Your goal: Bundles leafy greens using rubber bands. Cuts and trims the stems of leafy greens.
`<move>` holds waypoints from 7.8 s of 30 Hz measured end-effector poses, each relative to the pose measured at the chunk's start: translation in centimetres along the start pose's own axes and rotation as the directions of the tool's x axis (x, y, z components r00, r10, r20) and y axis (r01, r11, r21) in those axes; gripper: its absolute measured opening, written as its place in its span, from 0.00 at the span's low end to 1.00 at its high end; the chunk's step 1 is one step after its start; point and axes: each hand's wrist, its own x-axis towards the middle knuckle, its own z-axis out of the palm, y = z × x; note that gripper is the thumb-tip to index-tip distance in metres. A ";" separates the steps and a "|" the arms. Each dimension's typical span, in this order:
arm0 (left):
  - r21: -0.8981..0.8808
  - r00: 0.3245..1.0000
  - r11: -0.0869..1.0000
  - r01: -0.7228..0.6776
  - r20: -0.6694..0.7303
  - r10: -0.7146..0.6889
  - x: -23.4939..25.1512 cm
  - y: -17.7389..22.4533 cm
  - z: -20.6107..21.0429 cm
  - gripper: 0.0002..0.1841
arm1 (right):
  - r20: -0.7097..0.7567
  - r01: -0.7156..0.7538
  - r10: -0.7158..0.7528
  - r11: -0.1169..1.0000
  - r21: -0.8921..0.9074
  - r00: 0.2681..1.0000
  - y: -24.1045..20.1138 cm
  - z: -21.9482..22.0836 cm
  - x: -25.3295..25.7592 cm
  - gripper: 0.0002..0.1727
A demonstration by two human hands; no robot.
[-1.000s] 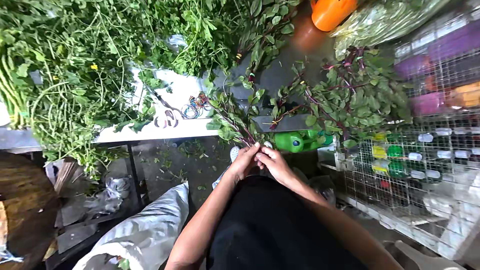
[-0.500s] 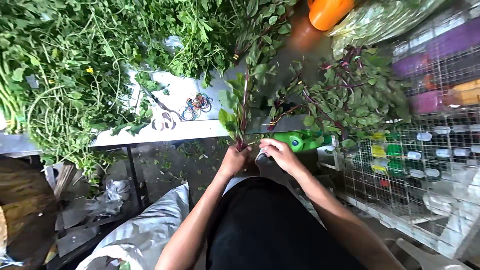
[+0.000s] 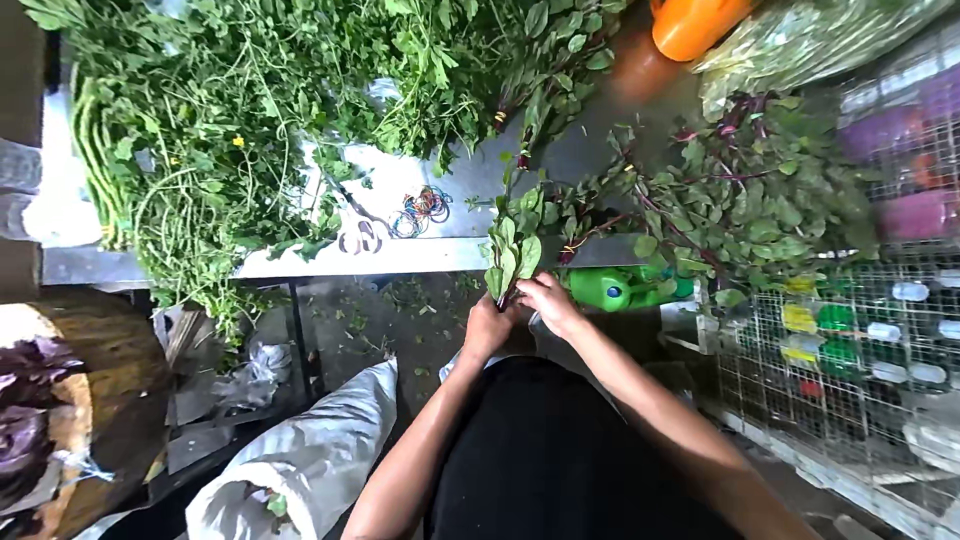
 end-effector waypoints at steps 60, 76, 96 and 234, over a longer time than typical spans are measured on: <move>-0.952 0.884 0.262 0.156 0.253 0.394 -3.1 8.4 0.4 0.08 | 0.019 0.410 -0.440 0.820 -0.399 0.898 -7.6 -5.0 -12.6 0.18; -0.986 0.979 0.130 0.102 0.123 0.163 -2.4 5.7 -0.6 0.10 | -0.064 0.682 -0.762 0.611 -0.402 0.644 -8.3 -5.8 -14.9 0.11; -0.934 0.964 0.355 0.035 0.125 0.234 -2.6 6.8 0.0 0.06 | 0.049 0.321 -0.342 0.811 -0.489 0.938 -5.9 -3.7 -10.3 0.20; -0.761 0.950 0.608 -0.227 -0.037 0.309 -3.6 3.9 -0.8 0.03 | -0.110 0.295 -0.277 0.933 0.208 0.955 -9.1 -0.5 -6.6 0.11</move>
